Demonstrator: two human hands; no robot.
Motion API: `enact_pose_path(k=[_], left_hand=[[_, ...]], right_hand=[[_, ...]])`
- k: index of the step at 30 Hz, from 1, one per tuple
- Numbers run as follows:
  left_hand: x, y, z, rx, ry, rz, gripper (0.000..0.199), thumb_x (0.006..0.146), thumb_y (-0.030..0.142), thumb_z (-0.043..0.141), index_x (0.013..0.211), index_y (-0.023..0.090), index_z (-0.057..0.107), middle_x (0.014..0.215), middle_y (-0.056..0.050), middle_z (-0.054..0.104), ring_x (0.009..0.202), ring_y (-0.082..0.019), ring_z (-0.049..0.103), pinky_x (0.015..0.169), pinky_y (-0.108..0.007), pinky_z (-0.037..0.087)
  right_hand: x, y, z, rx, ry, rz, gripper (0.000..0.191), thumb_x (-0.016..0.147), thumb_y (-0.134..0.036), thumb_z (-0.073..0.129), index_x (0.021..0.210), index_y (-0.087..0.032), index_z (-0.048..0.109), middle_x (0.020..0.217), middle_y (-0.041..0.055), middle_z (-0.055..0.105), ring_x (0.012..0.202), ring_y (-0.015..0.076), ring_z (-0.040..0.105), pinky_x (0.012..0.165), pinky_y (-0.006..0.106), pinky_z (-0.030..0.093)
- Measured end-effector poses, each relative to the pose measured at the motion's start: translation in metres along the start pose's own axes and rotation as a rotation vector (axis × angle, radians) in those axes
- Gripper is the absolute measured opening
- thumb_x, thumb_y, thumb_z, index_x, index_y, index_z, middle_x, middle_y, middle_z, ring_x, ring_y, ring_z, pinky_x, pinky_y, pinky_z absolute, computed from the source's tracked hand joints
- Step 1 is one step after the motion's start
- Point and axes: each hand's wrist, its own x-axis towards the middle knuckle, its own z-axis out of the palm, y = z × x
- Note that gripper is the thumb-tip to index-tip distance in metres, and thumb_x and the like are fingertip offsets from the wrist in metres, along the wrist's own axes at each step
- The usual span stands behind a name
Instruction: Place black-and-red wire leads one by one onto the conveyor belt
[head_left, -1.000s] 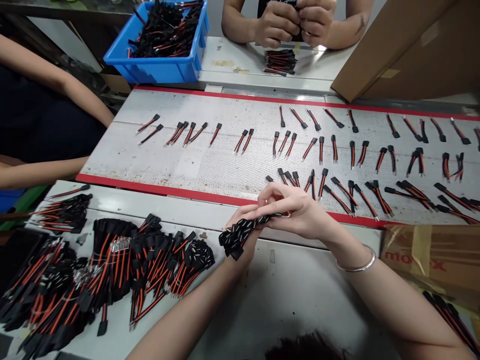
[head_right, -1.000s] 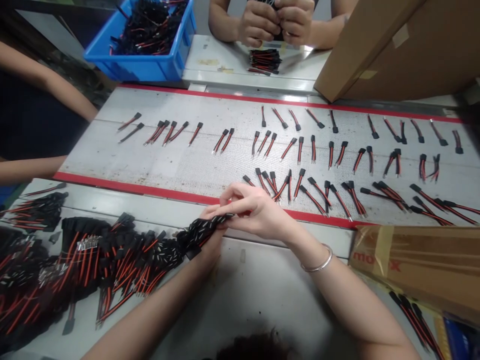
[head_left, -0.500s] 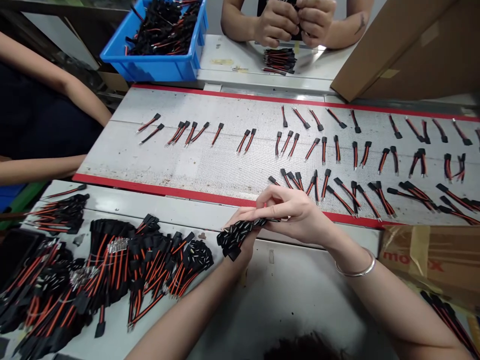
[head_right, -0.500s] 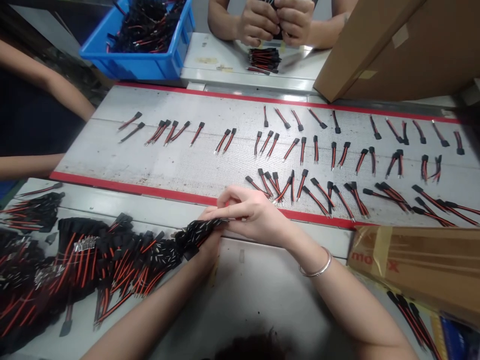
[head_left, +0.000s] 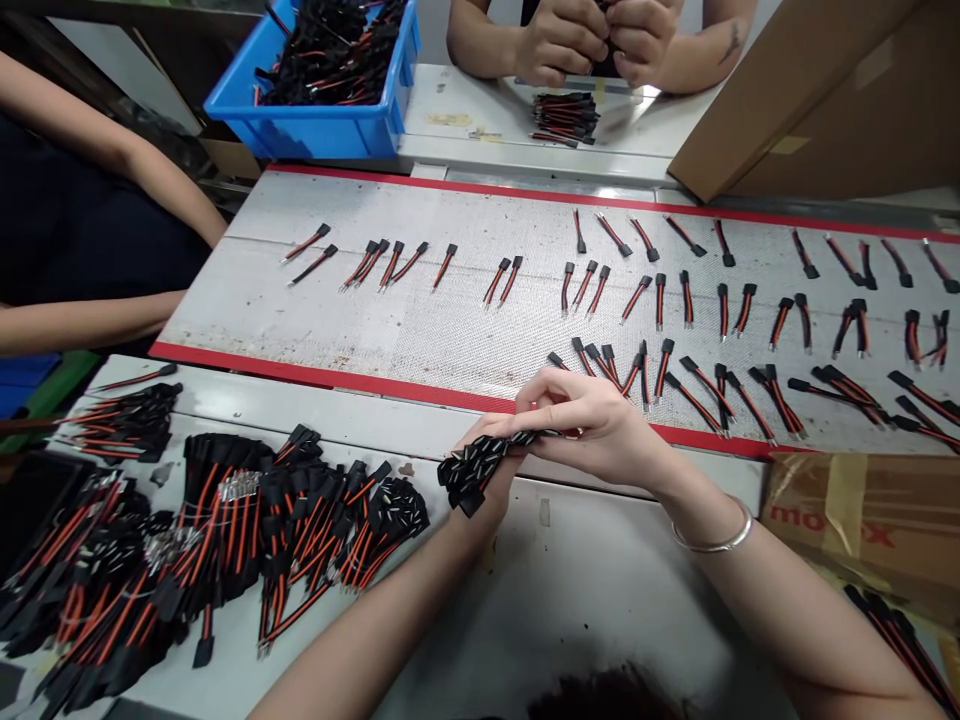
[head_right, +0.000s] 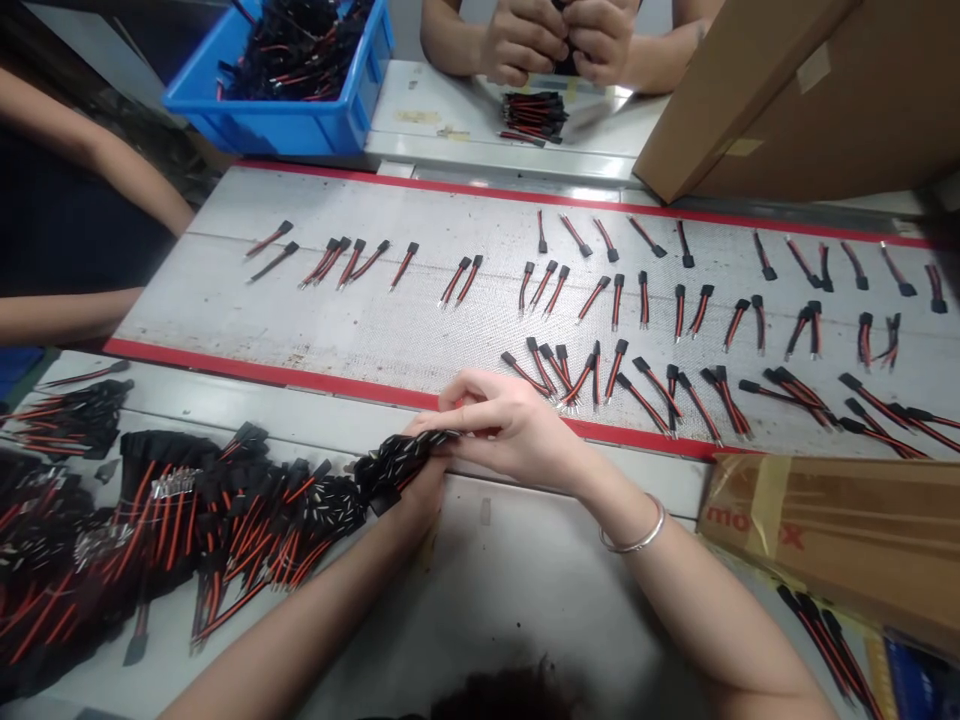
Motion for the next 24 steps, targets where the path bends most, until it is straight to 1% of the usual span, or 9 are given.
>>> enact_pose_path(k=[2, 5, 7, 10, 13, 16, 19, 21, 24], left_hand=[[0.001, 0.0, 0.001, 0.027, -0.004, -0.009, 0.024, 0.096, 0.043, 0.056, 0.088, 0.024, 0.069, 0.092, -0.006, 0.071, 0.087, -0.023, 0.067, 0.083, -0.039, 0.057], [0.002, -0.001, 0.003, 0.062, -0.004, -0.016, 0.028, 0.096, 0.045, 0.054, 0.086, 0.024, 0.069, 0.086, -0.005, 0.07, 0.083, -0.022, 0.066, 0.082, -0.037, 0.058], [0.002, 0.001, 0.004, 0.075, 0.001, -0.025, 0.031, 0.096, 0.048, 0.054, 0.083, 0.024, 0.069, 0.082, -0.004, 0.07, 0.079, -0.02, 0.066, 0.077, -0.035, 0.059], [0.004, 0.009, 0.006, 0.07, 0.027, -0.074, 0.033, 0.093, 0.052, 0.056, 0.081, 0.024, 0.068, 0.08, -0.002, 0.07, 0.074, -0.02, 0.065, 0.071, -0.034, 0.06], [0.007, 0.014, 0.006, 0.071, 0.032, -0.098, 0.033, 0.09, 0.056, 0.058, 0.085, 0.026, 0.07, 0.08, -0.003, 0.07, 0.079, -0.022, 0.066, 0.077, -0.036, 0.061], [0.007, 0.011, 0.004, 0.093, -0.003, -0.06, 0.032, 0.089, 0.055, 0.059, 0.084, 0.026, 0.072, 0.075, -0.004, 0.069, 0.079, -0.024, 0.067, 0.081, -0.04, 0.06], [0.005, 0.005, 0.003, 0.103, -0.025, -0.011, 0.027, 0.09, 0.048, 0.058, 0.082, 0.026, 0.071, 0.071, -0.003, 0.067, 0.073, -0.023, 0.066, 0.083, -0.042, 0.06], [0.004, 0.002, 0.004, 0.103, -0.037, 0.004, 0.022, 0.091, 0.042, 0.058, 0.083, 0.025, 0.069, 0.078, -0.003, 0.069, 0.076, -0.023, 0.066, 0.084, -0.042, 0.061], [0.003, 0.002, 0.005, 0.122, -0.018, 0.012, 0.015, 0.091, 0.037, 0.059, 0.086, 0.025, 0.067, 0.088, -0.005, 0.07, 0.084, -0.023, 0.067, 0.081, -0.04, 0.061]], right_hand=[[0.0, 0.001, 0.0, 0.009, -0.006, 0.013, 0.017, 0.094, -0.018, 0.069, 0.106, -0.022, 0.08, 0.087, 0.004, 0.063, 0.073, 0.0107, 0.057, 0.057, 0.022, 0.047], [0.0, 0.002, 0.0, 0.032, -0.021, 0.053, 0.014, 0.093, -0.019, 0.071, 0.103, -0.022, 0.08, 0.088, 0.0042, 0.064, 0.071, 0.0106, 0.056, 0.055, 0.022, 0.046], [-0.001, 0.003, 0.0, 0.055, -0.018, 0.085, 0.01, 0.091, -0.019, 0.073, 0.097, -0.02, 0.08, 0.088, 0.0042, 0.064, 0.069, 0.0103, 0.055, 0.052, 0.022, 0.044], [0.0, 0.003, 0.002, 0.066, -0.013, 0.127, 0.004, 0.09, -0.018, 0.073, 0.091, -0.017, 0.077, 0.086, 0.0036, 0.064, 0.065, 0.0093, 0.051, 0.051, 0.022, 0.043], [0.0, 0.002, 0.002, 0.071, -0.04, 0.155, 0.003, 0.09, -0.018, 0.073, 0.09, -0.016, 0.073, 0.088, 0.0031, 0.063, 0.062, 0.0082, 0.047, 0.052, 0.023, 0.042], [0.0, 0.002, 0.0, 0.103, -0.077, 0.174, 0.012, 0.087, -0.021, 0.077, 0.098, -0.017, 0.074, 0.091, 0.0034, 0.062, 0.066, 0.0094, 0.051, 0.053, 0.022, 0.044], [-0.001, 0.004, -0.001, 0.124, -0.095, 0.139, 0.013, 0.088, -0.022, 0.077, 0.1, -0.02, 0.076, 0.091, 0.0044, 0.064, 0.075, 0.0126, 0.058, 0.056, 0.023, 0.047], [-0.001, 0.006, -0.002, 0.128, -0.097, 0.088, 0.009, 0.088, -0.022, 0.076, 0.097, -0.02, 0.078, 0.09, 0.0048, 0.066, 0.078, 0.0141, 0.061, 0.059, 0.025, 0.05], [-0.001, 0.007, -0.002, 0.135, -0.058, 0.014, 0.009, 0.087, -0.02, 0.077, 0.097, -0.019, 0.078, 0.087, 0.0043, 0.066, 0.076, 0.0138, 0.062, 0.061, 0.026, 0.052]])
